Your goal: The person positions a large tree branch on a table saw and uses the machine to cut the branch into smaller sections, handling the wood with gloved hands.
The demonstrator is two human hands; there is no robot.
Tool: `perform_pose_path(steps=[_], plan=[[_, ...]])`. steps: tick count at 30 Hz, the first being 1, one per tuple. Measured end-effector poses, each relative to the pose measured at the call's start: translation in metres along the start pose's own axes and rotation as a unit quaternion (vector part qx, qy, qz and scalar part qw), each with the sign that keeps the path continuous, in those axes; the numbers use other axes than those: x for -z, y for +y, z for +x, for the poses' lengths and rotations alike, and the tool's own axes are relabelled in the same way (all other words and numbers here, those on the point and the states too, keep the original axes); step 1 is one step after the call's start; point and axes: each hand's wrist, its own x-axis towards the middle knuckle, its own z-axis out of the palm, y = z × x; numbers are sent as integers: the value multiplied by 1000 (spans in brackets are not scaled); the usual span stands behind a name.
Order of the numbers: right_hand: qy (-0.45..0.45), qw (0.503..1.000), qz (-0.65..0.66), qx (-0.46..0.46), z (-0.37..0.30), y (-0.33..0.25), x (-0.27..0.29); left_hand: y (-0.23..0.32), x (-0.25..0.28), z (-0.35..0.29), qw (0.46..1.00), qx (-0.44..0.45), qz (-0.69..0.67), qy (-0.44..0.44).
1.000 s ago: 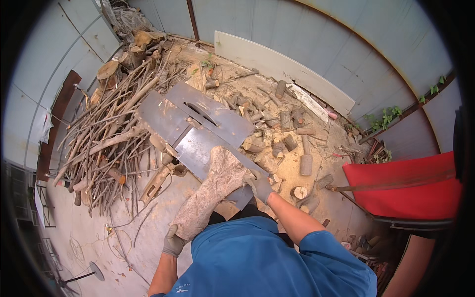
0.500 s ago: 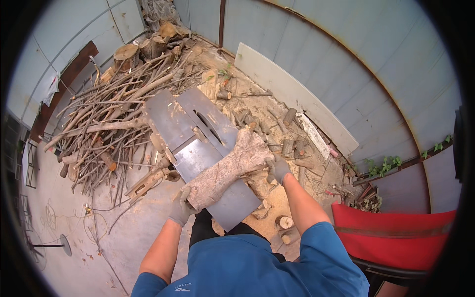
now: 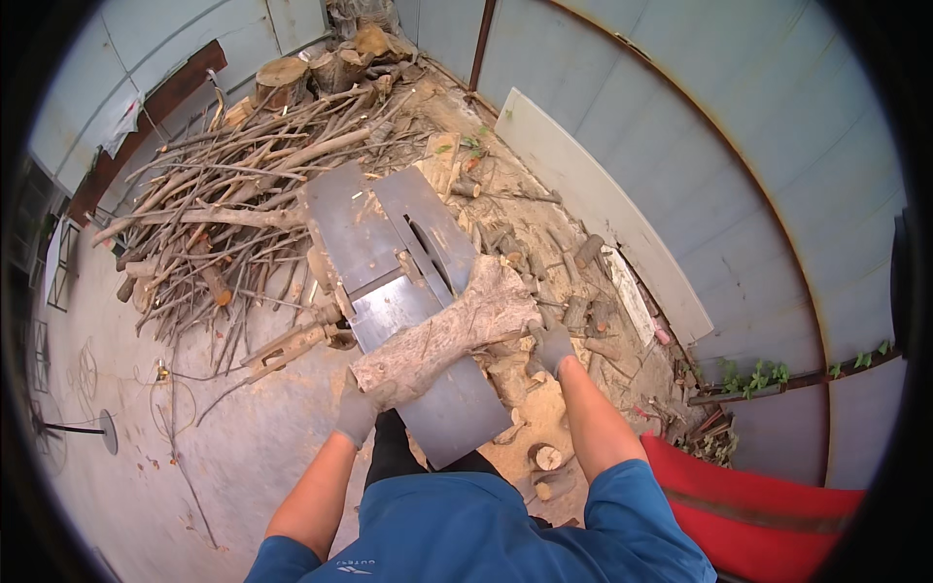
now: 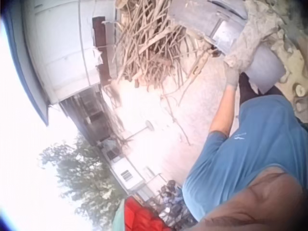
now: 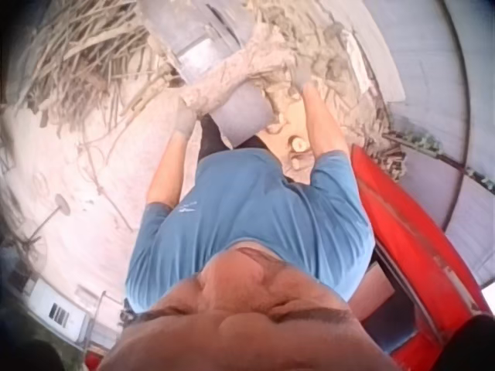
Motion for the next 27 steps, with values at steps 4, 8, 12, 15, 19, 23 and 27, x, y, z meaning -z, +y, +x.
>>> perform_pose_path(steps=[4,8,12,15,19,23,27], plan=[[-48,998,42,-18,3,-4,11,8,-15,-14,955,-87,269,86],[4,998,-62,-4,16,-2,6,6,-5,-4,912,-152,374,75],[8,994,-112,0,29,0,-1,1,-1,12,890,-147,420,104],[-12,997,-15,-75,33,-21,-4,-6,4,18,886,-182,404,138],[-15,995,-80,-60,40,-27,1,-6,2,19,891,-166,399,141],[-10,995,-1,-101,52,-23,6,26,-14,18,911,-122,374,122],[-4,995,-16,-96,59,-21,1,2,-1,31,915,-167,341,141]])
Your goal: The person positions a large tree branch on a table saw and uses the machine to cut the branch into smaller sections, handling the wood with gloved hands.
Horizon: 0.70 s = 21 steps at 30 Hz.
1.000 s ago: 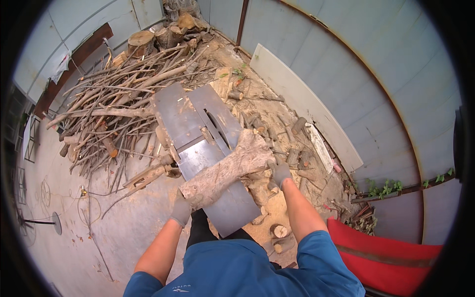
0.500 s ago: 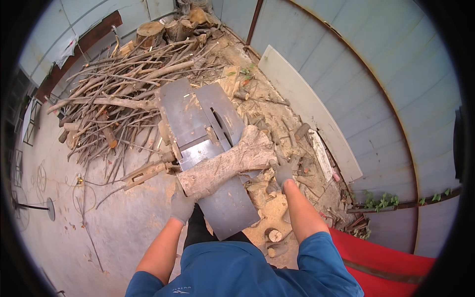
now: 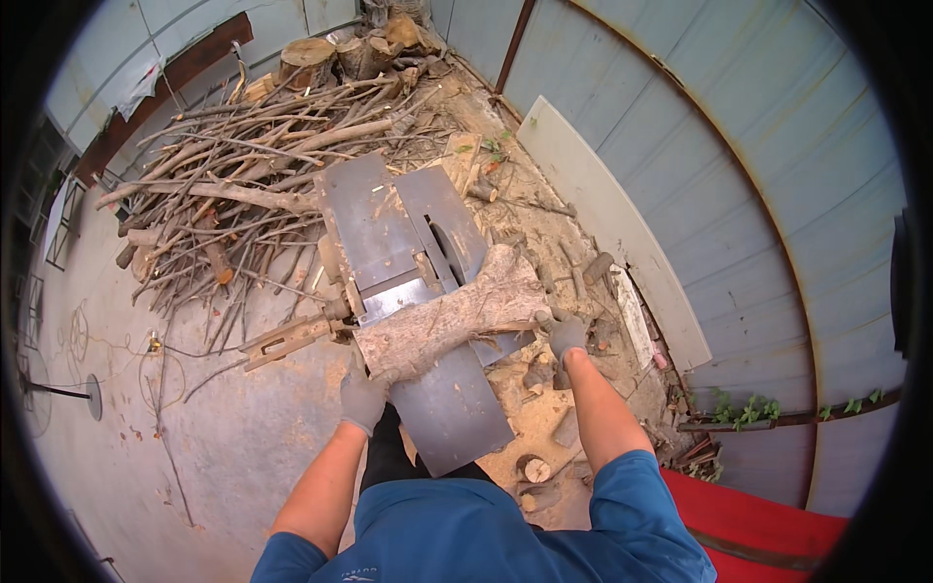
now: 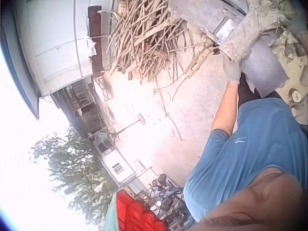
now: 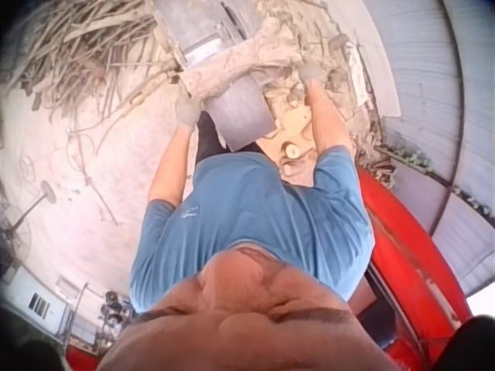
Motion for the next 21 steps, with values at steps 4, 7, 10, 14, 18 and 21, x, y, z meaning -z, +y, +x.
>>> perform_pose_path(steps=[4,7,10,14,18,21], plan=[[-28,997,5,73,-3,-1,12,1,-5,1,999,-45,4,27],[-54,996,1,78,-10,-21,16,-2,-6,1,997,-45,30,45],[-41,998,24,41,-4,-15,8,11,-3,5,999,-2,30,21],[-29,999,27,18,-1,-22,6,13,-2,9,999,3,31,29],[-47,998,21,36,7,-32,3,7,-2,16,999,-2,28,41],[-39,999,7,16,19,-25,-4,9,-3,21,998,0,42,56]])
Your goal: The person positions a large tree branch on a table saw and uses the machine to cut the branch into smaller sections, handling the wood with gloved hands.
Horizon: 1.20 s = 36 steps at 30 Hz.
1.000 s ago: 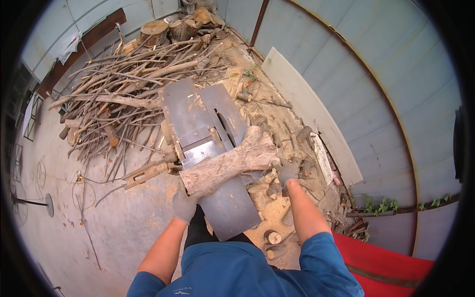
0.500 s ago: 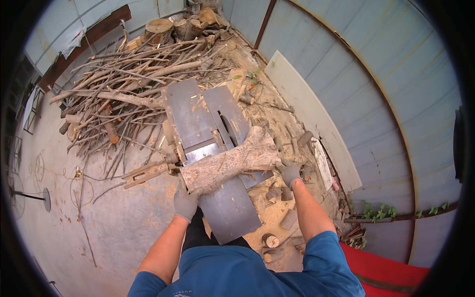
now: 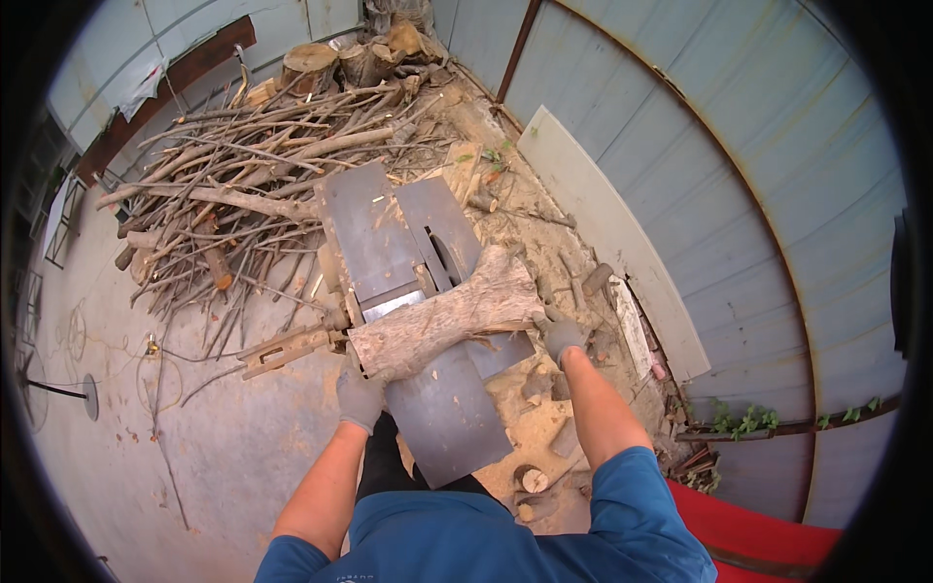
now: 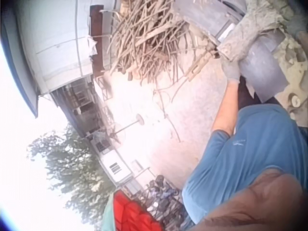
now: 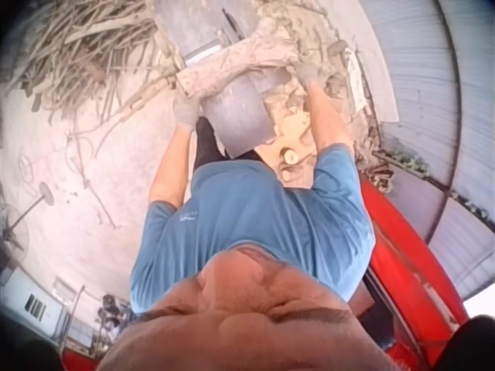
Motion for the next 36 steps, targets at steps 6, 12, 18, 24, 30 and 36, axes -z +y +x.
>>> perform_pose_path(steps=[6,12,18,24,30,36], plan=[[6,998,9,62,29,24,-14,-8,0,9,995,84,-2,-47],[7,999,24,21,53,57,-17,5,-3,14,997,-35,70,19],[8,1000,5,9,57,44,-18,-2,-4,26,996,-52,65,32],[-6,993,-115,27,31,-18,-14,-7,3,32,995,-17,92,27],[-1,999,-47,25,57,12,-17,-3,1,45,994,-39,101,14],[9,1000,-9,-1,63,-3,-26,-9,1,51,995,-32,88,26]])
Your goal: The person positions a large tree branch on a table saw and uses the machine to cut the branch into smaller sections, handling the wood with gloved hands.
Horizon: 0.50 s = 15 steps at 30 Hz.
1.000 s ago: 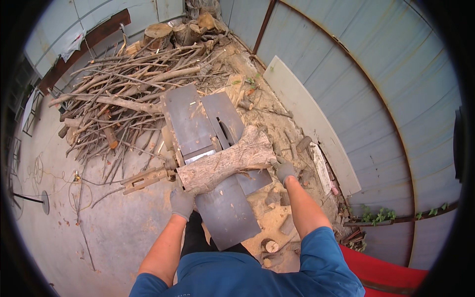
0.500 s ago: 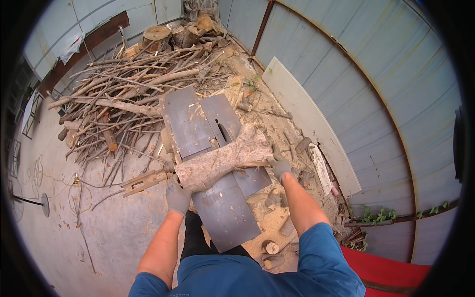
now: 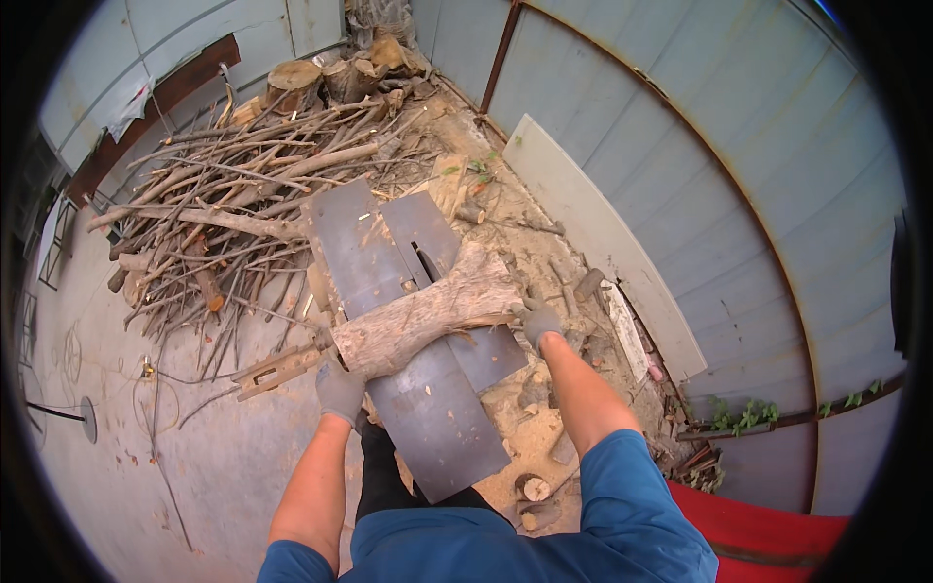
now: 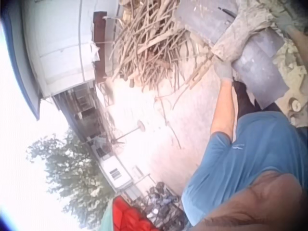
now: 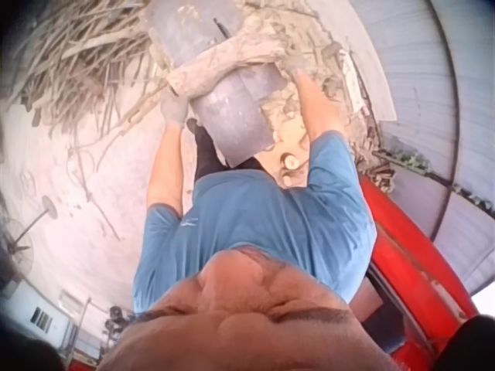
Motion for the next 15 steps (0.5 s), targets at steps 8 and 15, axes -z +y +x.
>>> perform_pose_path(steps=[8,15], plan=[[-15,995,-102,-2,11,-3,8,11,2,11,1000,0,-18,-24],[-3,949,-283,138,5,-18,9,-18,-16,18,998,-33,22,41]])
